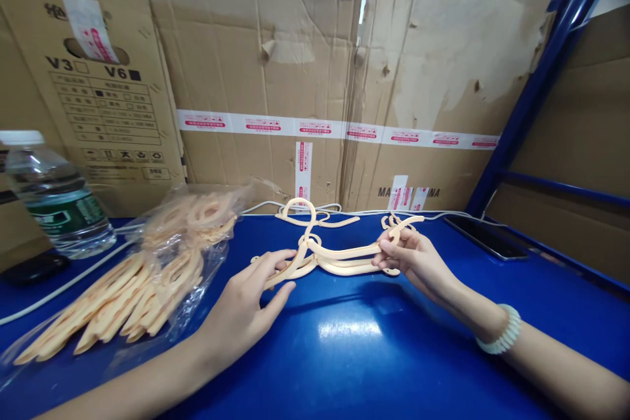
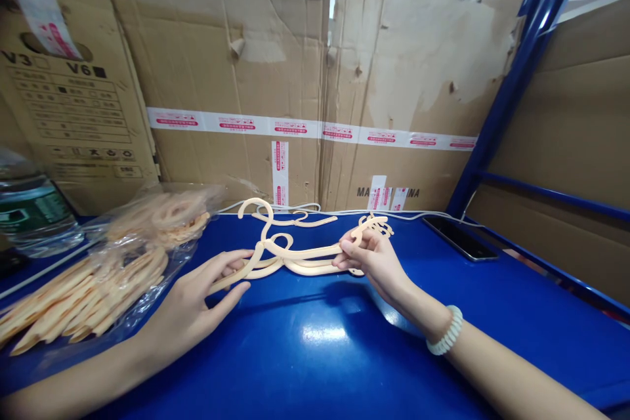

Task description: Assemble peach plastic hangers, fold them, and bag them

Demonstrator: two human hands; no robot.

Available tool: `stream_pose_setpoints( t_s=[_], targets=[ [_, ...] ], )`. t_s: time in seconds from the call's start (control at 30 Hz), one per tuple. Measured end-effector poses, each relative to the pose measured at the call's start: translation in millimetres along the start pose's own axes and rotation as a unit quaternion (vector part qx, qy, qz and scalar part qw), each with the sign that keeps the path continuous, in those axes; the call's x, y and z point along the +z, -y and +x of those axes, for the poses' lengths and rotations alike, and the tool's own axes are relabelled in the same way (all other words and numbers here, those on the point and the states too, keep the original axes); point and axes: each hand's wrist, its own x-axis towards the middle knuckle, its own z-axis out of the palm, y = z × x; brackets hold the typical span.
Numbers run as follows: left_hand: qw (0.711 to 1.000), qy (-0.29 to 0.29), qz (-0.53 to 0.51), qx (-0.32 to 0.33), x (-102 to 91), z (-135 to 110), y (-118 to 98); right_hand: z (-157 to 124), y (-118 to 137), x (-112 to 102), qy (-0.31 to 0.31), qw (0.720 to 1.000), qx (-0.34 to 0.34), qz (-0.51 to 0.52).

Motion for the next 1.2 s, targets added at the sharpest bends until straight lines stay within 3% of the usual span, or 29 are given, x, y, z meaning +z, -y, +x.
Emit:
stream_pose_setpoints(
  t_s=[0.17, 0.27, 0.4, 0.47, 0.57, 0.67, 0.83, 1.03, 1.2],
  targets=[
    [1.0, -0.025, 0.001, 0.0, -8.9, 9, -1, 5, 9, -8, -0.012, 0.999, -0.014, 0.039],
    [1.0, -0.022, 0.014, 0.004, -14.7, 13, 0, 14, 17, -28, -0.031, 0.999, -0.035, 0.015],
    [0.999, 0.029, 0.025, 0.017, -16.9, 13, 4, 22, 32, -61, 0.02, 0.996, -0.008, -0.082],
    [0.997, 0.061, 0.037, 0.022, -16.2, 12, 6, 24, 39, -73, 0.091, 0.978, 0.013, -0.185],
    [0.992, 0.101, 0.069, 0.029, -14.5, 11, 7, 24, 45, -83, 0.201, 0.911, 0.013, -0.36],
    [0.988, 0.126, 0.077, 0.035, -13.3, 9, 6, 24, 42, -85, 0.243, 0.866, 0.02, -0.436],
    [0.983, 0.137, 0.112, 0.056, -11.2, 7, 9, 24, 32, -84, 0.239, 0.826, 0.009, -0.511],
    [0.974, 0.123, 0.168, 0.09, -4.9, 3, 18, 27, 31, -81, 0.184, 0.808, -0.022, -0.559],
    [0.976, 0.107, 0.164, 0.096, -3.0, 1, 19, 30, 29, -82, 0.184, 0.786, -0.023, -0.589]
  ],
)
